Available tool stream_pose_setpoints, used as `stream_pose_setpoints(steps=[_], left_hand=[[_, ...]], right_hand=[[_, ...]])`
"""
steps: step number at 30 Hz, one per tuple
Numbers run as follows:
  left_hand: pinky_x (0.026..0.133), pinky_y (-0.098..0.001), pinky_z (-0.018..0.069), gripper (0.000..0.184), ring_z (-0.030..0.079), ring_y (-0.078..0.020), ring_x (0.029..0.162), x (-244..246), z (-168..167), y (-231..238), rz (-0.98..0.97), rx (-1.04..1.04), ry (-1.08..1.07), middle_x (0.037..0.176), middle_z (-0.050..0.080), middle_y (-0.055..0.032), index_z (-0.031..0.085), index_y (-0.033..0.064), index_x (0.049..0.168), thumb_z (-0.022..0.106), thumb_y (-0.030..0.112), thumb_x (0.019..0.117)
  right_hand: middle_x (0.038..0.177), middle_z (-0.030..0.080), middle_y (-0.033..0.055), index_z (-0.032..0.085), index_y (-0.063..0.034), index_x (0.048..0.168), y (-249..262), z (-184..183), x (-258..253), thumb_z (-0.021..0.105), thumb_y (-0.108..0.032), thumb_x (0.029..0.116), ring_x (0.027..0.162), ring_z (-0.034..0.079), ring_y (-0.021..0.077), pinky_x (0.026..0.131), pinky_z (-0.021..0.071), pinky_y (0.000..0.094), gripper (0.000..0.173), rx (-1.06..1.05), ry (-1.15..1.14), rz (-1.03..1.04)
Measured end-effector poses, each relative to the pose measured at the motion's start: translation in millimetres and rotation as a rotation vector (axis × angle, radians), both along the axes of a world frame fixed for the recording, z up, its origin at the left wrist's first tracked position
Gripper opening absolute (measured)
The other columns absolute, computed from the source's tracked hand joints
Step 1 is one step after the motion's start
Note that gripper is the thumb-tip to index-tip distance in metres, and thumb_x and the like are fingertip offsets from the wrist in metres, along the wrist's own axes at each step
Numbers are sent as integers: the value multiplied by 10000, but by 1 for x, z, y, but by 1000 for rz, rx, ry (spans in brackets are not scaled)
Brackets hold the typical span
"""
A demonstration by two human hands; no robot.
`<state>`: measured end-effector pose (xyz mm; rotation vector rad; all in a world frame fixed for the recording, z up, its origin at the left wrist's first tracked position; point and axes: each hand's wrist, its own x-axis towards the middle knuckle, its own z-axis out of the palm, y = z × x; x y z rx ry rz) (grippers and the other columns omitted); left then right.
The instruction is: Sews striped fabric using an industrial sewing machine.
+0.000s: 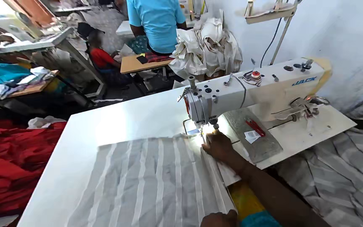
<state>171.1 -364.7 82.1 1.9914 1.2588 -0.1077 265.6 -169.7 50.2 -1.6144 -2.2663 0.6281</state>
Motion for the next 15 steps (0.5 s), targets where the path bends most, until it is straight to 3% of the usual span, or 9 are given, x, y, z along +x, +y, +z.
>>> stream_pose_setpoints(steps=[3, 6, 9, 11, 12, 13, 15], left_hand=[[735, -639, 548, 257, 708, -477, 900, 13, 2, 5, -14, -54, 40, 915, 705, -257, 646, -16, 1151, 484, 153, 1046], [738, -632, 550, 301, 715, -464, 907, 8, -2, 2, -42, -24, 55, 925, 715, -245, 662, 4, 1144, 454, 207, 1065], [723, -606, 564, 441, 720, -381, 816, -29, -2, 38, -120, 89, -141, 837, 715, -185, 728, 28, 983, 522, 411, 1052], [794, -566, 564, 432, 714, -328, 847, -51, 3, 88, 39, 193, -237, 872, 724, -161, 751, 30, 1004, 570, 422, 1029], [844, -550, 562, 407, 713, -317, 920, -55, -1, 113, 168, 291, -189, 954, 736, -155, 754, 55, 1061, 607, 432, 1011], [963, -583, 514, 448, 674, -338, 1100, -57, -11, 134, 286, 373, -89, 1137, 719, -158, 738, 81, 1161, 657, 479, 973], [1159, -699, 229, 725, 400, -366, 1454, -54, -49, 159, 439, 529, 61, 1502, 529, -127, 669, 120, 1326, 720, 653, 836]], right_hand=[[1075, 655, 228, 720, 0, 1087, -18, -7, -9, 637, -120, 979, 900, 693, 374, 721, 585, 517, 182, 153, 10, -18], [1145, 657, 206, 693, -24, 1257, -59, -18, 6, 566, -111, 1007, 999, 687, 349, 840, 588, 479, 294, 32, -36, 12], [1150, 660, 248, 673, 8, 1296, -118, -12, 30, 562, -82, 987, 1013, 691, 385, 831, 593, 489, 341, -60, -59, 65], [1107, 670, 244, 686, 22, 1245, -147, -9, 36, 594, -62, 969, 960, 705, 384, 787, 604, 492, 303, -73, -55, 43], [1106, 671, 235, 671, 17, 1304, -157, -10, 35, 589, -45, 965, 948, 710, 373, 767, 610, 478, 354, -69, -88, 37], [1104, 675, 234, 655, 21, 1332, -163, -12, 35, 593, -20, 954, 941, 716, 367, 744, 616, 466, 385, -49, -115, 41], [1118, 671, 233, 646, 16, 1346, -164, -7, 40, 606, -1, 941, 957, 716, 367, 743, 618, 460, 407, -74, -149, 89]])
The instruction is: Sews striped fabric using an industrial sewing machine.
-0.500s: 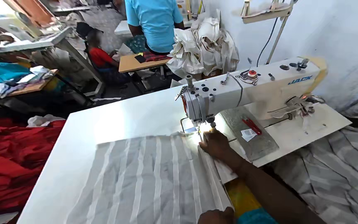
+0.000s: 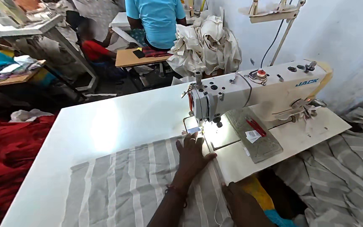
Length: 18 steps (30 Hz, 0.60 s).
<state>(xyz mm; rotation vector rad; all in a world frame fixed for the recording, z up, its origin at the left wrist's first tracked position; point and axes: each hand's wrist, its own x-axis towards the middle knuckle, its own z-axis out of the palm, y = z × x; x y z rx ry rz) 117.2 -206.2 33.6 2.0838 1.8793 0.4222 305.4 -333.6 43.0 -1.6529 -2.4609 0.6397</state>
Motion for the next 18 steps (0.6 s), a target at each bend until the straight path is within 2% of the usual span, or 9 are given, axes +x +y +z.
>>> stream_pose_setpoints(steps=[1, 2, 5, 7, 9, 11, 14, 16, 18], left_hand=[[1162, -741, 154, 836, 338, -374, 1498, 2, -19, 3, 53, 113, 32, 1548, 488, -110, 667, 135, 1330, 700, 749, 764], [1154, -760, 139, 891, 346, -379, 1497, 5, -32, 2, 91, 218, 48, 1544, 497, -102, 679, 139, 1307, 661, 812, 724], [1145, -777, 131, 947, 366, -375, 1491, 8, -43, -5, 109, 301, 72, 1548, 502, -83, 652, 144, 1364, 571, 857, 746], [1140, -785, 112, 953, 314, -365, 1523, 8, -42, -6, 77, 275, 98, 1592, 459, -49, 607, 168, 1426, 511, 864, 782], [1138, -788, 101, 931, 280, -353, 1540, 7, -41, -6, 50, 263, 128, 1608, 438, -8, 589, 213, 1450, 446, 874, 809], [1140, -786, 94, 909, 265, -343, 1548, 6, -41, -5, 36, 257, 146, 1619, 424, 17, 596, 246, 1447, 416, 880, 820], [1143, -786, 78, 886, 248, -336, 1555, 6, -40, -3, 35, 236, 140, 1627, 412, 27, 613, 252, 1428, 442, 870, 817], [1146, -783, 76, 880, 241, -333, 1558, 5, -40, -6, 28, 223, 141, 1632, 402, 31, 610, 247, 1430, 454, 860, 818], [1152, -774, 80, 885, 239, -321, 1559, 6, -40, -9, 22, 222, 143, 1637, 391, 50, 606, 260, 1434, 438, 869, 814]], right_hand=[[1139, 666, 238, 647, 0, 1354, 7, 6, 8, 599, -22, 957, 984, 705, 380, 778, 608, 486, 401, -64, -4, 30], [1131, 676, 233, 676, -24, 1326, 17, 10, 21, 597, -84, 981, 985, 702, 387, 799, 599, 517, 359, -96, 11, 48], [1060, 726, 178, 764, -62, 1169, 59, 12, 79, 652, -316, 993, 925, 723, 345, 803, 598, 542, 329, 83, 99, -89], [1150, 702, 212, 747, -38, 1191, 93, 18, 117, 685, -260, 985, 1016, 695, 401, 845, 572, 593, 310, 324, 76, -298], [1369, 597, 268, 645, 1, 1338, 133, 14, 158, 616, -186, 1019, 1253, 574, 490, 974, 490, 669, 371, 528, -5, -412], [1490, 523, 242, 564, 4, 1431, 166, -10, 193, 528, -64, 1025, 1358, 508, 481, 1021, 468, 672, 413, 650, -45, -422], [1436, 599, 188, 639, -19, 1366, 179, -39, 209, 471, 81, 940, 1264, 607, 437, 927, 528, 644, 468, 739, 25, -386], [1351, 658, 180, 706, -13, 1264, 179, -50, 209, 490, 59, 946, 1266, 607, 419, 977, 511, 629, 391, 716, 55, -358], [1354, 655, 185, 707, -2, 1254, 179, -51, 210, 475, 39, 950, 1310, 568, 427, 1046, 472, 607, 384, 755, 75, -370]])
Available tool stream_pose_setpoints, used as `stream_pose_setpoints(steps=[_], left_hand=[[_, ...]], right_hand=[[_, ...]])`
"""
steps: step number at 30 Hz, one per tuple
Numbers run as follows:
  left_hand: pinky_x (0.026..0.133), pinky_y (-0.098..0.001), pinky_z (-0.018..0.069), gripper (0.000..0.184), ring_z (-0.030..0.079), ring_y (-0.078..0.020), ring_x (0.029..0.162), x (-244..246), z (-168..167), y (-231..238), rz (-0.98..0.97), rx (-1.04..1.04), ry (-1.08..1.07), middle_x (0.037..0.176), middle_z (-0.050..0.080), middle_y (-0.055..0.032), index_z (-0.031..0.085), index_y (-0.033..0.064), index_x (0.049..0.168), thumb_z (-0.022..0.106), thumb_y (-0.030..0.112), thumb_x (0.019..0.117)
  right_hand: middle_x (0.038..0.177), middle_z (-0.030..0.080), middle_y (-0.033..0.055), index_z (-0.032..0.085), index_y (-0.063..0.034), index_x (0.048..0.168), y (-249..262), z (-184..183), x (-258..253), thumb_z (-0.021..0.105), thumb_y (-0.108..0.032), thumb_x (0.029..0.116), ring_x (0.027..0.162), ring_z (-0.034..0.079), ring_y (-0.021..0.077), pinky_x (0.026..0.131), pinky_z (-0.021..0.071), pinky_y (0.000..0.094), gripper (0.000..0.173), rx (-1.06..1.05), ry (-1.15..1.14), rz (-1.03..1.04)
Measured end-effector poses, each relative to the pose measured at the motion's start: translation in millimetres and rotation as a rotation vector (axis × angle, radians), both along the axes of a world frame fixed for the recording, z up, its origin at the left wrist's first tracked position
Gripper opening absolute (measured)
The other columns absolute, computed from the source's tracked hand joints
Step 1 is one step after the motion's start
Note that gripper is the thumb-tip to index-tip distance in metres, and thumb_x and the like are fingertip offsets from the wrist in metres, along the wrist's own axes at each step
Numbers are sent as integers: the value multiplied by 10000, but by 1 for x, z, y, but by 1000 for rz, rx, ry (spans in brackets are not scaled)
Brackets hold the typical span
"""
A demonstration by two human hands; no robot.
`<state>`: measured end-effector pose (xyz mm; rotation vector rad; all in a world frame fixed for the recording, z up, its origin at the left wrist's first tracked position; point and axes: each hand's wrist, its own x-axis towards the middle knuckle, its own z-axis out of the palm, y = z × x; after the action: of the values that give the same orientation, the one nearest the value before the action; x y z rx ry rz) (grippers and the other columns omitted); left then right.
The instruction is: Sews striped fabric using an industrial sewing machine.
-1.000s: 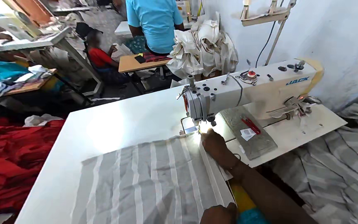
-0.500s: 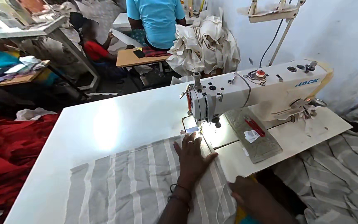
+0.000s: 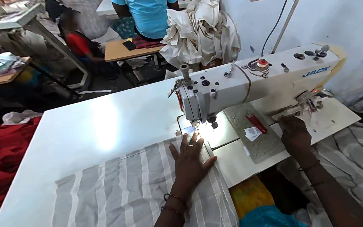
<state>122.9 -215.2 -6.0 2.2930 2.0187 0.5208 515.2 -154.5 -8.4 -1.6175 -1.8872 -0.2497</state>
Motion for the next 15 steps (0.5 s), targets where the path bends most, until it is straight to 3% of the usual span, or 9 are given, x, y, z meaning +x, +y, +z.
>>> stream_pose_setpoints(steps=[2, 5, 9, 13, 15], left_hand=[[1148, -779, 90, 890, 270, -322, 1549, -1, -1, 0, -8, 24, -15, 1623, 415, 54, 612, 270, 1430, 438, 881, 806], [1132, -789, 100, 872, 297, -323, 1537, -6, -1, 6, -28, 33, -44, 1603, 446, 48, 625, 272, 1414, 474, 869, 797], [1144, -774, 95, 885, 282, -319, 1544, -12, 1, 21, -35, 22, -36, 1608, 439, 27, 634, 232, 1399, 484, 863, 797], [1173, -742, 54, 850, 304, -343, 1530, -17, 10, 41, -4, -27, -69, 1522, 533, -72, 647, 133, 1334, 601, 794, 802], [1184, -734, 45, 861, 312, -351, 1526, -22, 15, 54, -3, -68, -63, 1502, 547, -111, 616, 116, 1376, 634, 767, 813]], right_hand=[[1481, 553, 197, 608, -12, 1393, -4, 3, -3, 450, 5, 993, 1382, 499, 430, 1091, 444, 588, 430, 54, 0, -65], [1529, 502, 205, 538, -11, 1467, -4, -3, -4, 455, -89, 1036, 1404, 475, 427, 1111, 425, 572, 446, 95, 12, -154], [1543, 494, 192, 567, -1, 1437, -3, -2, -2, 464, -182, 1055, 1393, 477, 442, 1083, 434, 590, 435, 54, 35, -197], [1539, 491, 201, 572, -12, 1438, 0, -5, -1, 481, -184, 1052, 1382, 480, 452, 1052, 449, 612, 432, 10, 58, -221], [1515, 513, 210, 596, -9, 1411, 3, -5, 2, 485, -210, 1053, 1375, 490, 444, 1067, 439, 608, 425, 27, 71, -218]])
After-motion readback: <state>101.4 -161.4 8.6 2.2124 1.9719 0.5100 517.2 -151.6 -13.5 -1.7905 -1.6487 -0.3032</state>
